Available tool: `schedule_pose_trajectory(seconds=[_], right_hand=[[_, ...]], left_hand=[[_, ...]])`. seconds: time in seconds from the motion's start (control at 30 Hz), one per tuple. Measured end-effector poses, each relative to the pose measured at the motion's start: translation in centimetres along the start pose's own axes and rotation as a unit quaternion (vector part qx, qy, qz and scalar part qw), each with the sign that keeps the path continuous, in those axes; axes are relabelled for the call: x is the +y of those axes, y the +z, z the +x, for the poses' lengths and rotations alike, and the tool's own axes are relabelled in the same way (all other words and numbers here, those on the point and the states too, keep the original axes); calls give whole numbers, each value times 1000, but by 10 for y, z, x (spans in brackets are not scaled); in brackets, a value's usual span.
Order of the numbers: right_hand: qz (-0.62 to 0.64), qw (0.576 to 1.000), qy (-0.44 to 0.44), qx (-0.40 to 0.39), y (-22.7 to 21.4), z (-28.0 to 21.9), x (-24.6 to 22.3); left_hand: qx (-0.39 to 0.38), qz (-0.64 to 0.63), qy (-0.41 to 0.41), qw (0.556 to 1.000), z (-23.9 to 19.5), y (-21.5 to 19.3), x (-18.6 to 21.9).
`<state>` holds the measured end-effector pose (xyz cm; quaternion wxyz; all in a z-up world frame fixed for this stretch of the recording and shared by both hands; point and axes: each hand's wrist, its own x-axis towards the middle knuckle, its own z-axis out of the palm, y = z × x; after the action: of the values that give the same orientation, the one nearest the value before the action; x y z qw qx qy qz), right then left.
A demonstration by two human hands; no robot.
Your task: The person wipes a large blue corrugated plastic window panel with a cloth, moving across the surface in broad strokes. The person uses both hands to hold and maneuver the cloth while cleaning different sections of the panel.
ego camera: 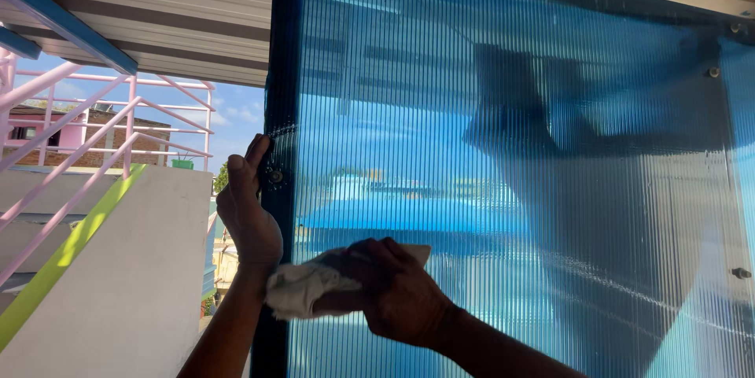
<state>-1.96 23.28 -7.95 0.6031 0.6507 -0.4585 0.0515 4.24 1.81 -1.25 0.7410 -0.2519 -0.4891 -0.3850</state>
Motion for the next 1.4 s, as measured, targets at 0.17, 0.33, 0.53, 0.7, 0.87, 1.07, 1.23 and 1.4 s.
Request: schedule_pose_trajectory(seconds=[0.17,0.33,0.53,0.7,0.87,1.07,1.23,1.4], right_hand=[[-205,921,195,269,-53,115,185],[-140,951,220,168,15,94,107],[94,993,76,-7,28,-3,-60],[-163,983,50,63,7,47,79],[-106,929,224,275,-60,127,204],[44,987,152,38,23,-25,-32],[-9,996,90,22,-2,-67,-27],[-186,959,159,142,-64,-18,177]], left_hand=[[-17,6,-6,1000,0,-8,-5],[-11,-197,-84,977,2,-10,-11],[-25,-360,-205,910,0,-29,-9],[-17,208,83,974,-9,-8,-13],[19,187,104,977,-19,-8,-4],[7,135,71,988,-24,-5,11],[-131,197,184,954,-29,30,30],[-171,233,190,938,-22,62,30]])
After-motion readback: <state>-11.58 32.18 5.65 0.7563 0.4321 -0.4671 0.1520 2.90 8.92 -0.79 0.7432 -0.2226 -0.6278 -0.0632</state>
